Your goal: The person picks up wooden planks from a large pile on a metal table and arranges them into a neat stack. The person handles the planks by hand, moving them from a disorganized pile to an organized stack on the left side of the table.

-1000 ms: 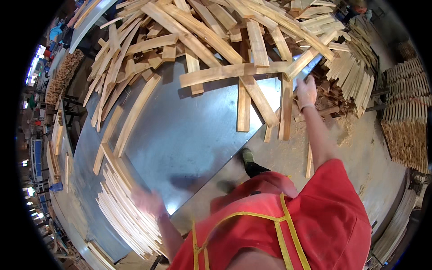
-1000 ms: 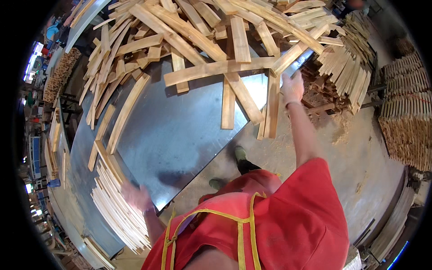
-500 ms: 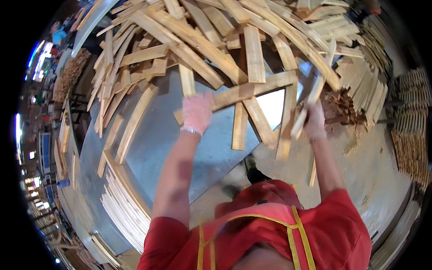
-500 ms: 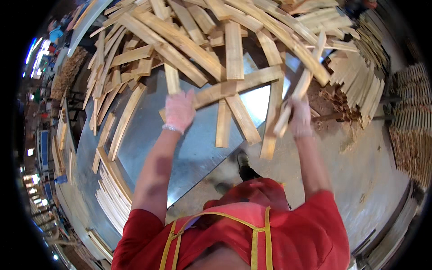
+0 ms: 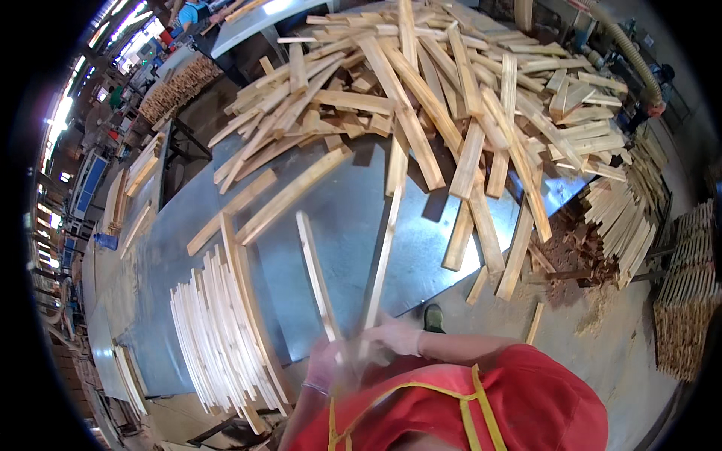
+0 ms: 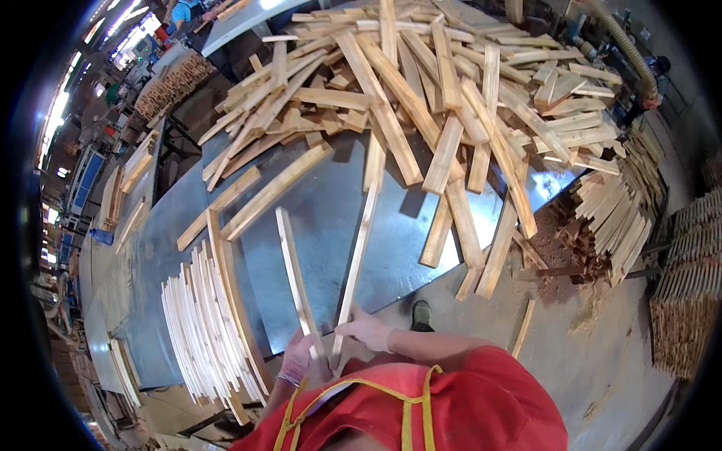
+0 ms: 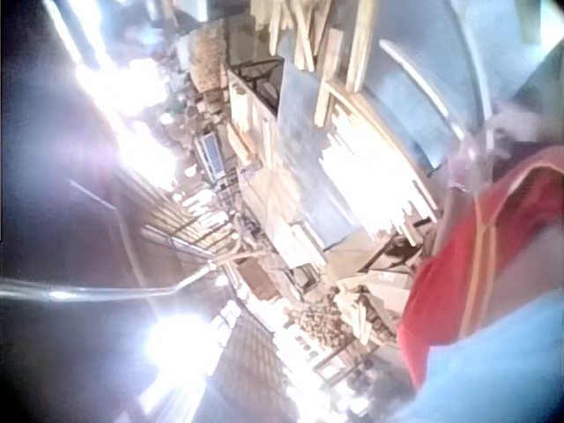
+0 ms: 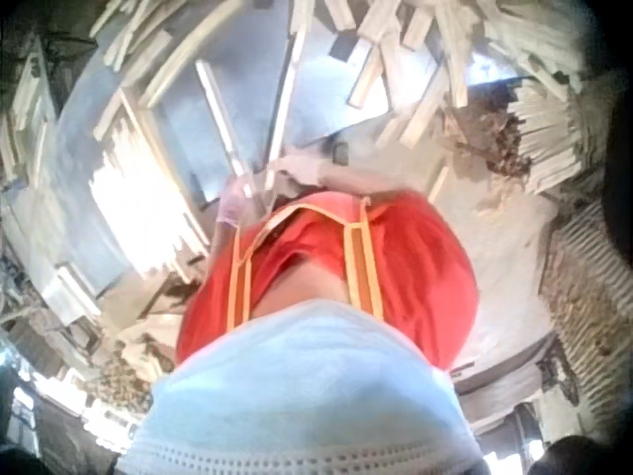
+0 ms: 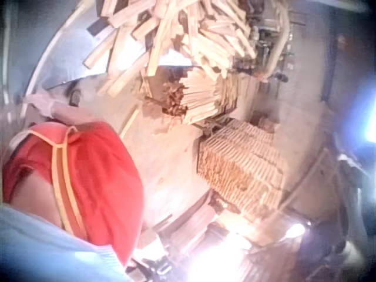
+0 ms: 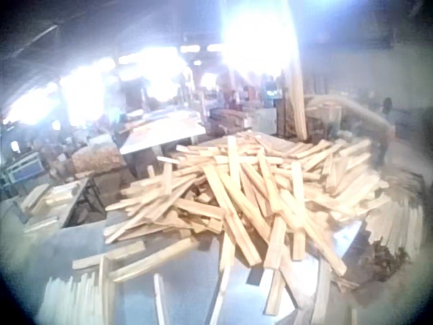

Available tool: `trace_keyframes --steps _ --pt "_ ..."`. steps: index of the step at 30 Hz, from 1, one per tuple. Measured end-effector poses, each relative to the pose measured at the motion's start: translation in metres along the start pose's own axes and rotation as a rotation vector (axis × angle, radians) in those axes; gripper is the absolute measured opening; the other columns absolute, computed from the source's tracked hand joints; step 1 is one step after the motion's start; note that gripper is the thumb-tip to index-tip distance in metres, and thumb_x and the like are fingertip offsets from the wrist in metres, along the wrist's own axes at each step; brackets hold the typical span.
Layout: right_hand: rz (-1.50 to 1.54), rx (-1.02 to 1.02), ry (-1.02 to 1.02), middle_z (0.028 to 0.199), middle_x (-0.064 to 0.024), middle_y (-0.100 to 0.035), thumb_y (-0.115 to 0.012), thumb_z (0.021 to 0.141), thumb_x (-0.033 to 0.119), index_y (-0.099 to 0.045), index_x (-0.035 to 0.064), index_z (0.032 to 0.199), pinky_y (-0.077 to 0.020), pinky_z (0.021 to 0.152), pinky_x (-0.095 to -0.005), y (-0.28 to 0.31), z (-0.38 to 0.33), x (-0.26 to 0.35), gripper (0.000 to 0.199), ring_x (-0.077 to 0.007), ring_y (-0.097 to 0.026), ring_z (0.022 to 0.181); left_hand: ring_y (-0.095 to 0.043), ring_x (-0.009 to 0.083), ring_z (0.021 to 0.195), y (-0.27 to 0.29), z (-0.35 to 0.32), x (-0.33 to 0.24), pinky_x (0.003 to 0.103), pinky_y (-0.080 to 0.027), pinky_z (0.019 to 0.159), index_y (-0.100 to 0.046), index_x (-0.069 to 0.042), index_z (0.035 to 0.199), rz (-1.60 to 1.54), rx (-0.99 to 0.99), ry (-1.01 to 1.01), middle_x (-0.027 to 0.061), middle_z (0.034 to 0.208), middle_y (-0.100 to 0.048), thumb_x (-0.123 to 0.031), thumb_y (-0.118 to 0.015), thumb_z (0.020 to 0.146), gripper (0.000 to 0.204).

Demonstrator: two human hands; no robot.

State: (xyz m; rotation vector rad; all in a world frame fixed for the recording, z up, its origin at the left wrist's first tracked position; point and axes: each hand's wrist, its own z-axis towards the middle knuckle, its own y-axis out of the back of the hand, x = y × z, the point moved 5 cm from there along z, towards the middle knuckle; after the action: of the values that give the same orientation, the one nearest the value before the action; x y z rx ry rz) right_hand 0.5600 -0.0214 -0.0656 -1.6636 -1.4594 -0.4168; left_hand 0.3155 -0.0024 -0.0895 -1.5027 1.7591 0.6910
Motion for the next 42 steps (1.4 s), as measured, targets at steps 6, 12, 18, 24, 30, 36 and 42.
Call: trace_keyframes --steps 6,12,18,24,30,36,42 --pt "-0.987 0.321 0.396 0.097 -0.0167 -0.075 -0.066 0.090 0.025 -0.065 0.0036 0.124 -0.0576 0.070 -0.0446 -0.112 0.094 -0.028 0.040 -0.0298 -0.072 0.075 -0.071 0.0359 0.107 0.002 0.022 -0.084 0.046 -0.054 0.097 -0.059 0.002 0.138 0.812 -0.084 0.006 0.0197 0.121 -0.071 -0.041 -0.075 0.088 0.068" --pt "-0.959 0.298 0.201 0.117 -0.0255 -0.073 -0.065 0.088 0.031 -0.064 0.0005 0.131 -0.0542 0.094 -0.0464 -0.110 0.044 0.046 0.053 -0.0373 -0.070 0.113 -0.062 0.0442 0.128 0.045 0.016 -0.091 0.049 -0.053 0.104 -0.048 -0.003 0.148 1.278 -0.524 -0.107 0.0241 0.143 -0.062 -0.031 -0.077 0.085 0.075" --pt "-0.970 -0.621 0.343 0.131 -0.0172 -0.070 -0.071 0.093 0.052 -0.058 0.0102 0.143 -0.0522 0.102 -0.0420 0.150 -0.018 0.140 0.067 -0.0353 -0.068 0.116 -0.029 0.0375 0.160 0.095 -0.002 -0.112 0.056 -0.027 0.126 -0.034 -0.011 0.166 1.591 -0.730 0.006 0.0177 0.174 -0.030 -0.037 -0.075 0.091 0.088" --pt "-0.598 -1.539 0.476 0.125 -0.0285 -0.071 -0.073 0.088 0.038 -0.055 -0.0017 0.143 -0.0526 0.099 -0.0467 0.407 -0.142 0.212 0.070 -0.0429 -0.069 0.116 -0.039 0.0395 0.153 -0.045 0.093 -0.176 0.049 -0.032 0.126 -0.046 -0.006 0.158 1.464 -0.503 -0.470 0.0224 0.166 -0.042 -0.034 -0.081 0.086 0.085" --pt "-0.502 -1.003 0.179 0.127 -0.0269 -0.070 -0.087 0.075 0.040 -0.055 -0.0064 0.143 -0.0513 0.105 -0.0404 0.432 -0.114 0.152 0.089 -0.0391 -0.068 0.118 -0.054 0.0431 0.140 -0.273 0.157 -0.197 0.048 -0.042 0.120 -0.054 -0.004 0.153 1.164 -0.033 -0.774 0.0266 0.152 -0.055 -0.030 -0.086 0.083 0.082" --pt "-0.179 -0.978 0.330 0.140 -0.0236 -0.065 -0.086 0.080 0.031 -0.046 -0.0068 0.153 -0.0488 0.109 -0.0360 0.371 -0.143 0.198 0.091 -0.0310 -0.064 0.126 -0.053 0.0382 0.142 -0.401 0.115 -0.189 0.044 -0.043 0.118 -0.048 -0.003 0.156 0.856 0.326 -0.807 0.0258 0.152 -0.055 -0.028 -0.086 0.083 0.086" --pt "-0.110 -0.521 0.623 0.129 -0.0160 -0.071 -0.075 0.093 0.027 -0.060 0.0009 0.148 -0.0519 0.104 -0.0360 0.381 -0.099 0.244 0.063 -0.0234 -0.067 0.118 -0.066 0.0162 0.105 -0.435 0.099 -0.187 0.034 -0.056 0.093 -0.046 -0.002 0.155 0.320 0.490 -0.088 0.0078 0.123 -0.068 -0.006 -0.079 0.087 0.075"
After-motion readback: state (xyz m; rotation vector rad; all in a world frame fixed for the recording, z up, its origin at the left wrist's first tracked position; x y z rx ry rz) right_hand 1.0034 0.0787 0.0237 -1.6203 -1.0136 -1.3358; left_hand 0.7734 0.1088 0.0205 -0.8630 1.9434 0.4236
